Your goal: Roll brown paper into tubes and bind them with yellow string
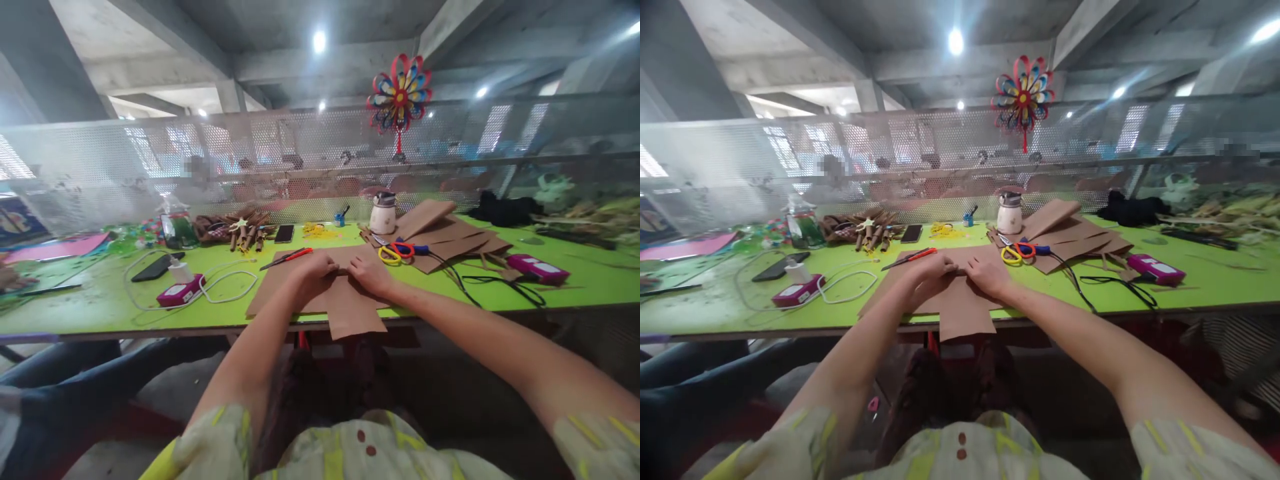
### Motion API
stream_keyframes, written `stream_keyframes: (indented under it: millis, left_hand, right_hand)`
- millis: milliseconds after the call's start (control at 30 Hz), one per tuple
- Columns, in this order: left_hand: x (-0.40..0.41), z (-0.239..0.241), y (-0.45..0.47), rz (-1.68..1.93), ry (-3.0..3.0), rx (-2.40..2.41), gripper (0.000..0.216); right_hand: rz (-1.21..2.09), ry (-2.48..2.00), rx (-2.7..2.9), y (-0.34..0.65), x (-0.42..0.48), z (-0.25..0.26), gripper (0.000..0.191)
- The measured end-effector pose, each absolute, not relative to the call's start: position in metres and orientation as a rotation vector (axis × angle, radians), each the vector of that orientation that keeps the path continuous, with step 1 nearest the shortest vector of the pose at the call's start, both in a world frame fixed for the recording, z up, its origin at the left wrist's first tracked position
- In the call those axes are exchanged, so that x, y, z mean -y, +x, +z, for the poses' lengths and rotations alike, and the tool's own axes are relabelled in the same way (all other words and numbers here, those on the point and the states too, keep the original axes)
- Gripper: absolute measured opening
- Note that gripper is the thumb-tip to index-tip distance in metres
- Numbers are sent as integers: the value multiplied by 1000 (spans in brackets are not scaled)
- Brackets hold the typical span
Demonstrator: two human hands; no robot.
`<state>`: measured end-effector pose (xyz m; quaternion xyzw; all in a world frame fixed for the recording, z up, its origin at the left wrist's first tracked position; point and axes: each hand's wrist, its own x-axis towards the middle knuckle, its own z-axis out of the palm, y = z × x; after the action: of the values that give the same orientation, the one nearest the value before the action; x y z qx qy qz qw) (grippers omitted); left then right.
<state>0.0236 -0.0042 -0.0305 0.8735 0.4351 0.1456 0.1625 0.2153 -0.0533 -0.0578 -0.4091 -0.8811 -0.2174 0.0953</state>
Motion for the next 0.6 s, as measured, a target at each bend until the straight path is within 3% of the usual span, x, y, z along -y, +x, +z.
stream_keyframes:
  millis: [333,500,600]
  left_hand:
    - [-3,-48,-2,410,2398,-1043,28]
    - [-8,-56,-7,491,2370,-996,27]
    - [-8,-58,-8,537,2362,-978,31]
  right_hand:
    - [-426,-1129,2589,211,57,-56,23]
    - [-105,-1160,2537,211,41,-47,20]
    - [208,-1137,2526,209,24,-44,30]
